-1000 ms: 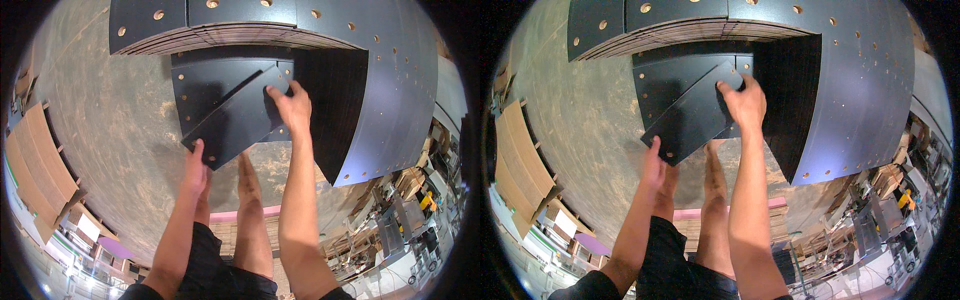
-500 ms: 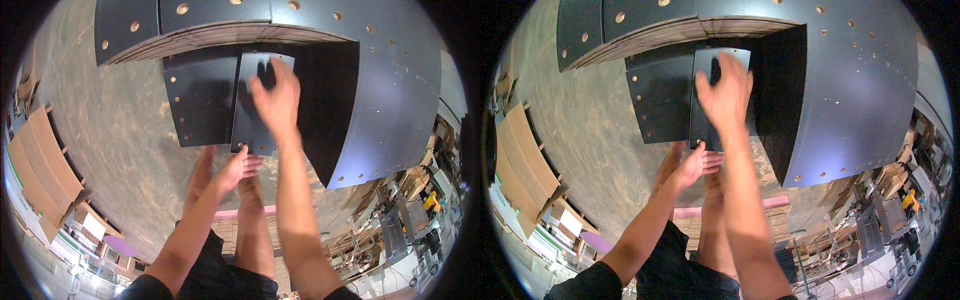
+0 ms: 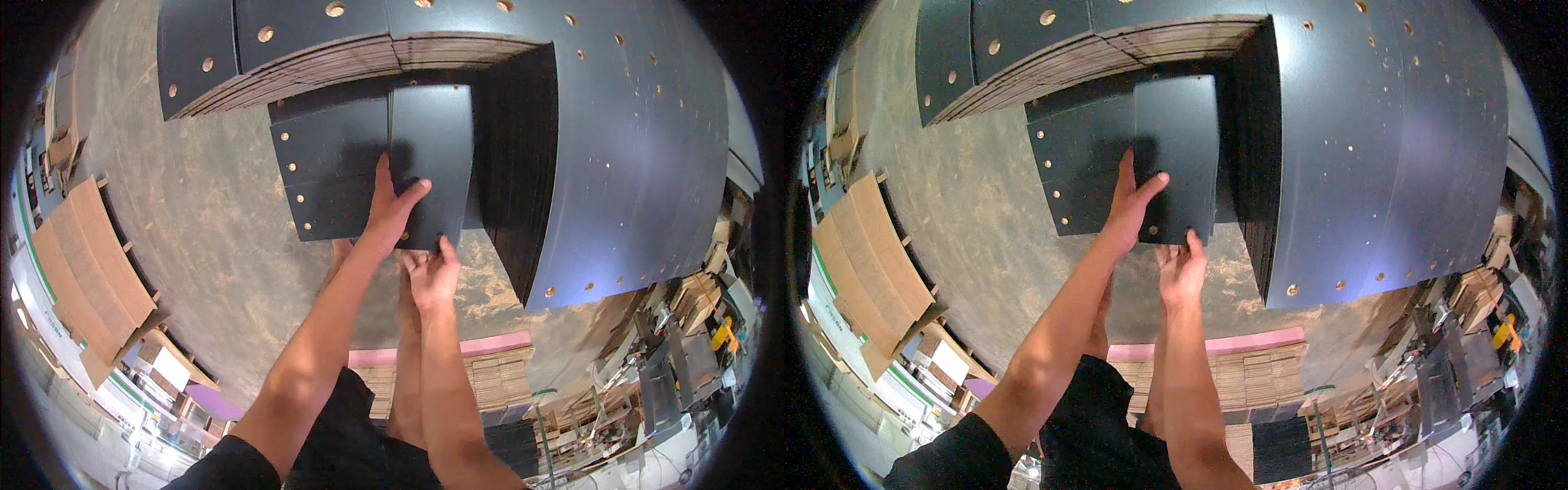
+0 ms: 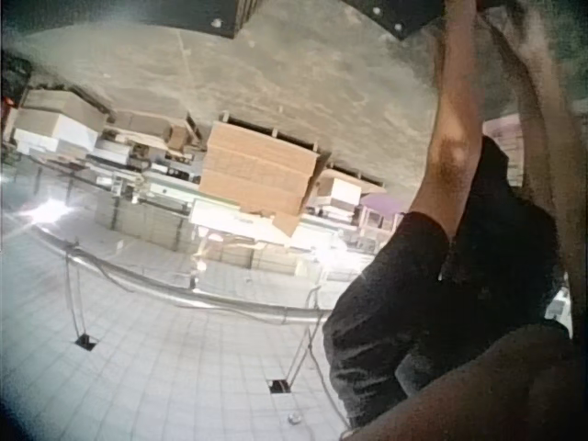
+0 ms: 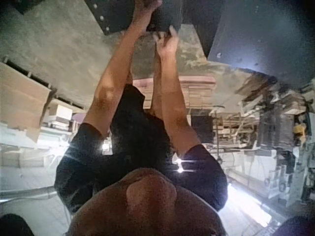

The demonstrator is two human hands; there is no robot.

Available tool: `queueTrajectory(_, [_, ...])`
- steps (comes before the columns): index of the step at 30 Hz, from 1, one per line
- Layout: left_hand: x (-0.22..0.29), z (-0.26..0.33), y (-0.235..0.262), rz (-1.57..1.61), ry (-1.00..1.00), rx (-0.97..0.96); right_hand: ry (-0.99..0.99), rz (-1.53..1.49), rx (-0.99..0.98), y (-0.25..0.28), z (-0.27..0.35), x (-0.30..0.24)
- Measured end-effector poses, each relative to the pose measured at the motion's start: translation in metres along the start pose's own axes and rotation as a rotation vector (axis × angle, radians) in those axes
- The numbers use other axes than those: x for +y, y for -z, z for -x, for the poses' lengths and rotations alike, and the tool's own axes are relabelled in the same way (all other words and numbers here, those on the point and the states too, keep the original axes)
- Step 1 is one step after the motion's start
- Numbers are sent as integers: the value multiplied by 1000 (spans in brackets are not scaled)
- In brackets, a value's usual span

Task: The person takes stacks of thin dark wood panels from a pallet, feeds them by hand into an industrial drilling machine, retrieves the processed panels, and stacks them onto a different pallet.

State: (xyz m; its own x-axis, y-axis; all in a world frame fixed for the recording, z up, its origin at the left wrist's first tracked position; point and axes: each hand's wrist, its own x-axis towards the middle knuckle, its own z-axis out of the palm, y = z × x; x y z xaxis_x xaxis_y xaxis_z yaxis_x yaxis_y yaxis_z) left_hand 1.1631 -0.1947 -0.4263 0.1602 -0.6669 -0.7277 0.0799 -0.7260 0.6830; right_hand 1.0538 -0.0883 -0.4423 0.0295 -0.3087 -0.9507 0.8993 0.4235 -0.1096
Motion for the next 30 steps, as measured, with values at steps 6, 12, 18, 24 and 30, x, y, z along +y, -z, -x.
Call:
queueTrajectory(6, [6, 2, -13, 146, -20, -113, 79, -125, 3, -20, 9, -40])
queueTrajectory(12, [14, -8, 7, 222, 32, -162, 117, -113, -89, -20, 3, -46])
queueTrajectory(18, [-1, 40, 81, 149, 187, -242, 158, -141, -41, -23, 14, -49])
queueTrajectory(24, [-72, 160, 213, 5, 359, -97, 135, 326, 3, 13, 66, -30])
queueTrajectory(30, [-91, 278, 340, -262, 521, 134, 350, 1179, -17, 167, 200, -14])
